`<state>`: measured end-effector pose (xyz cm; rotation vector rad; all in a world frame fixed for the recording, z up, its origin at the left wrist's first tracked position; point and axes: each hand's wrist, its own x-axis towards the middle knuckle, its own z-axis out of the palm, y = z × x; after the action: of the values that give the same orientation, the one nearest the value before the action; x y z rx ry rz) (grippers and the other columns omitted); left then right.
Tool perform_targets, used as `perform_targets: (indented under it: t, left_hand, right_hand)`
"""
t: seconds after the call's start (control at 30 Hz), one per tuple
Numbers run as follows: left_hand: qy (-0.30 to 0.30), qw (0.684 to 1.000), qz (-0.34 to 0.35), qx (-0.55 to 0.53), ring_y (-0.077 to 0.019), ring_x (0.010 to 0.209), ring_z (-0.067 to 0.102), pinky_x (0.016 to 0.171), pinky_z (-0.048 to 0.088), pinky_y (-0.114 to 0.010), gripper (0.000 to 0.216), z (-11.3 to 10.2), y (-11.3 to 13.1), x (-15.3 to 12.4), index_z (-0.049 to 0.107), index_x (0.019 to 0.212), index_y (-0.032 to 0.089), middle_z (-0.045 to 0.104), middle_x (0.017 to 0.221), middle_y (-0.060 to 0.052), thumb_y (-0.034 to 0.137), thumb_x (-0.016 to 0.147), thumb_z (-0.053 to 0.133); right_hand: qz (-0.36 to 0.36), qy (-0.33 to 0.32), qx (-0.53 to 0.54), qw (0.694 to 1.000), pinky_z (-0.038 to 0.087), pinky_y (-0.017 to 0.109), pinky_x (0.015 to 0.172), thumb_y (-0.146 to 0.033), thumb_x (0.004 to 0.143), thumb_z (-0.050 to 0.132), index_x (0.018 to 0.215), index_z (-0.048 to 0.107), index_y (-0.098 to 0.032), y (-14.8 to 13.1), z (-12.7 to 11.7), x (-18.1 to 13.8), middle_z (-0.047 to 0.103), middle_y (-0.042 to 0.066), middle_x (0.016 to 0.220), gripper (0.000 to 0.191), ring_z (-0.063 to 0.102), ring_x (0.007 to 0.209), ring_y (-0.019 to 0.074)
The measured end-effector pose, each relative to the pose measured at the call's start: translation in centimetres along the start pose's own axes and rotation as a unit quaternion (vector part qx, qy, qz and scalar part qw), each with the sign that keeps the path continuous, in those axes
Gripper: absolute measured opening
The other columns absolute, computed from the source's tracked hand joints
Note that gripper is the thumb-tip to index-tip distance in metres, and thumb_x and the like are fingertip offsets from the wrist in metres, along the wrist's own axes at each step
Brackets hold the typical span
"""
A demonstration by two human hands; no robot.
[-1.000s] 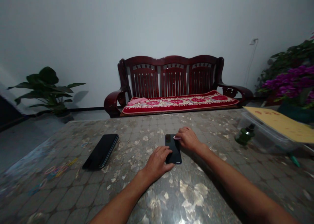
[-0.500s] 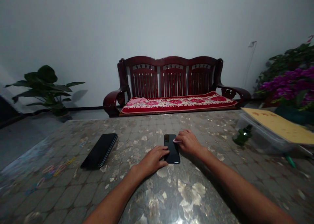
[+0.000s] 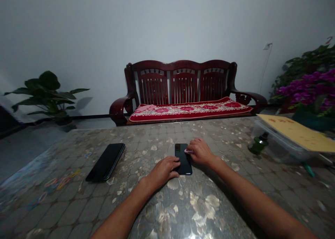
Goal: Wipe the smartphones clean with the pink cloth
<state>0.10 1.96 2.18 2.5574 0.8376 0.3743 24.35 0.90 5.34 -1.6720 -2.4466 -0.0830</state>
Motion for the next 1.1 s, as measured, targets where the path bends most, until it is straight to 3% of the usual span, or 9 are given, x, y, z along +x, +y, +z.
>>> perform_targets:
  t: [0.17, 0.3, 0.43, 0.67, 0.9, 1.1]
  left_hand:
    - [0.003, 1.0, 0.024, 0.014, -0.0283, 0.125, 0.061, 0.108, 0.048, -0.041, 0.042, 0.0, 0.0, 0.0, 0.071, 0.124, 0.02, 0.066, 0.134, -0.014, 0.028, 0.083, 0.078]
    - [0.008, 0.999, 0.04, 0.037, -0.0289, 0.123, 0.063, 0.106, 0.05, -0.04, 0.042, 0.1, 0.2, 0.0, 0.071, 0.122, 0.015, 0.067, 0.13, -0.016, 0.027, 0.082, 0.079]
    - [0.024, 0.997, 0.053, 0.052, -0.0279, 0.121, 0.064, 0.104, 0.052, -0.041, 0.04, 0.5, 0.0, -0.1, 0.071, 0.121, 0.018, 0.069, 0.129, -0.014, 0.029, 0.084, 0.078]
    - [0.038, 0.996, 0.062, 0.058, -0.0274, 0.118, 0.066, 0.102, 0.053, -0.039, 0.039, 0.7, -0.3, 0.0, 0.073, 0.118, 0.019, 0.07, 0.127, -0.013, 0.033, 0.082, 0.079]
    - [0.055, 0.992, 0.083, 0.076, -0.0259, 0.111, 0.068, 0.097, 0.055, -0.037, 0.034, 0.9, -0.4, 0.0, 0.074, 0.113, 0.019, 0.072, 0.12, -0.012, 0.034, 0.083, 0.078]
    - [0.065, 0.99, 0.096, 0.083, -0.0243, 0.108, 0.069, 0.096, 0.055, -0.035, 0.028, 1.0, -0.7, 0.0, 0.075, 0.107, 0.02, 0.073, 0.116, -0.01, 0.037, 0.084, 0.077]
  right_hand:
    - [-0.064, -0.003, 0.014, 0.998, 0.031, 0.034, 0.084, -0.023, 0.087, 0.058, 0.087, 0.076, -0.021, -0.4, -0.2, -1.4, 0.068, 0.006, 0.085, 0.018, 0.054, 0.086, 0.02]
    - [-0.034, -0.011, -0.003, 0.999, 0.03, 0.035, 0.085, -0.026, 0.09, 0.058, 0.09, 0.077, -0.021, -0.5, -0.1, -0.4, 0.069, 0.008, 0.088, 0.019, 0.054, 0.09, 0.0216]
    - [0.009, -0.013, -0.019, 1.0, 0.031, 0.035, 0.084, -0.028, 0.093, 0.056, 0.092, 0.076, -0.019, -0.7, 0.0, 0.9, 0.07, 0.01, 0.092, 0.023, 0.055, 0.094, 0.0227]
    - [-0.033, -0.024, 0.01, 0.999, 0.032, 0.033, 0.083, -0.025, 0.088, 0.059, 0.089, 0.076, -0.019, -1.5, 0.0, -0.4, 0.071, 0.007, 0.09, 0.017, 0.057, 0.089, 0.0208]
    - [0.065, -0.025, -0.033, 0.997, 0.033, 0.033, 0.082, -0.031, 0.097, 0.052, 0.095, 0.076, -0.018, -1.4, 0.1, 1.8, 0.072, 0.011, 0.096, 0.027, 0.058, 0.096, 0.0233]
    - [-0.001, -0.033, -0.004, 0.999, 0.032, 0.032, 0.082, -0.029, 0.093, 0.058, 0.089, 0.074, -0.019, -1.9, 0.4, 0.9, 0.071, 0.008, 0.092, 0.019, 0.058, 0.092, 0.021]
